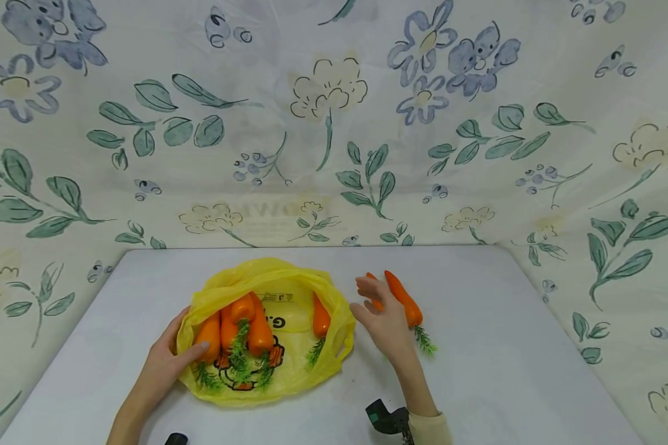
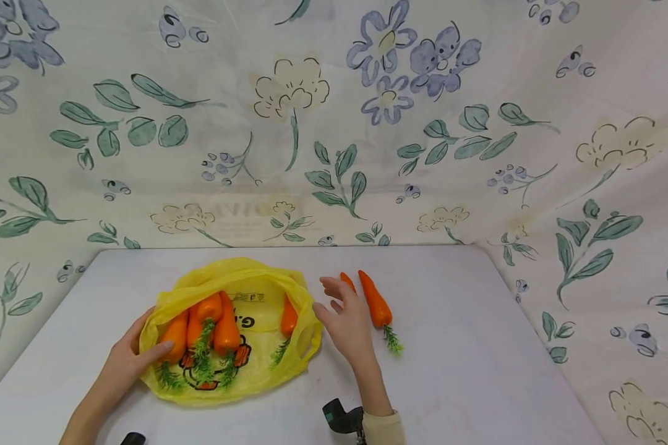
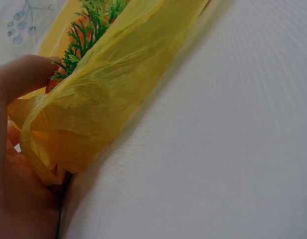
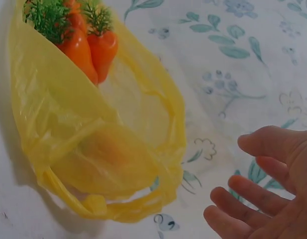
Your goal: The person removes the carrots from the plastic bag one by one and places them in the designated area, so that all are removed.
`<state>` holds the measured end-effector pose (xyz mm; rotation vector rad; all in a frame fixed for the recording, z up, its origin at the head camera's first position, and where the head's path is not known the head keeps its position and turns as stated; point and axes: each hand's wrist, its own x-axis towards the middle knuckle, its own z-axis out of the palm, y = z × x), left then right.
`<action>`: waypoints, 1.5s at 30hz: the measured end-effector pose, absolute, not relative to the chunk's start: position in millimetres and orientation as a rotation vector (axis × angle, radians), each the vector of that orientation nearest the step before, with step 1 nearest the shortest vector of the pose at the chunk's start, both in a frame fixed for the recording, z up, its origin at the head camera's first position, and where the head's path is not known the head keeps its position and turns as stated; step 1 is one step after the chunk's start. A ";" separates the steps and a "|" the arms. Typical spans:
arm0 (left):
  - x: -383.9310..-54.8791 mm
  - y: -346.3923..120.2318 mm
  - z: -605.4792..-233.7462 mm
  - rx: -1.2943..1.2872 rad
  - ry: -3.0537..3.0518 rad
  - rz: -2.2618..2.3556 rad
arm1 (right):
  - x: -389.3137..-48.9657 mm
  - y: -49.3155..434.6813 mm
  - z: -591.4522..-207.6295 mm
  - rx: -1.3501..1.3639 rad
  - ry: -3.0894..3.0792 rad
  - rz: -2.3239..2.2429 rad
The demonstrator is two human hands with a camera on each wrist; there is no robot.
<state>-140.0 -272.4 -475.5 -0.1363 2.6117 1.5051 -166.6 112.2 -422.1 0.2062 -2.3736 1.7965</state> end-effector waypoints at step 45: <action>-139.0 -274.0 -476.4 -0.126 2.642 1.490 | -164.8 71.0 -444.5 0.438 -2.640 1.867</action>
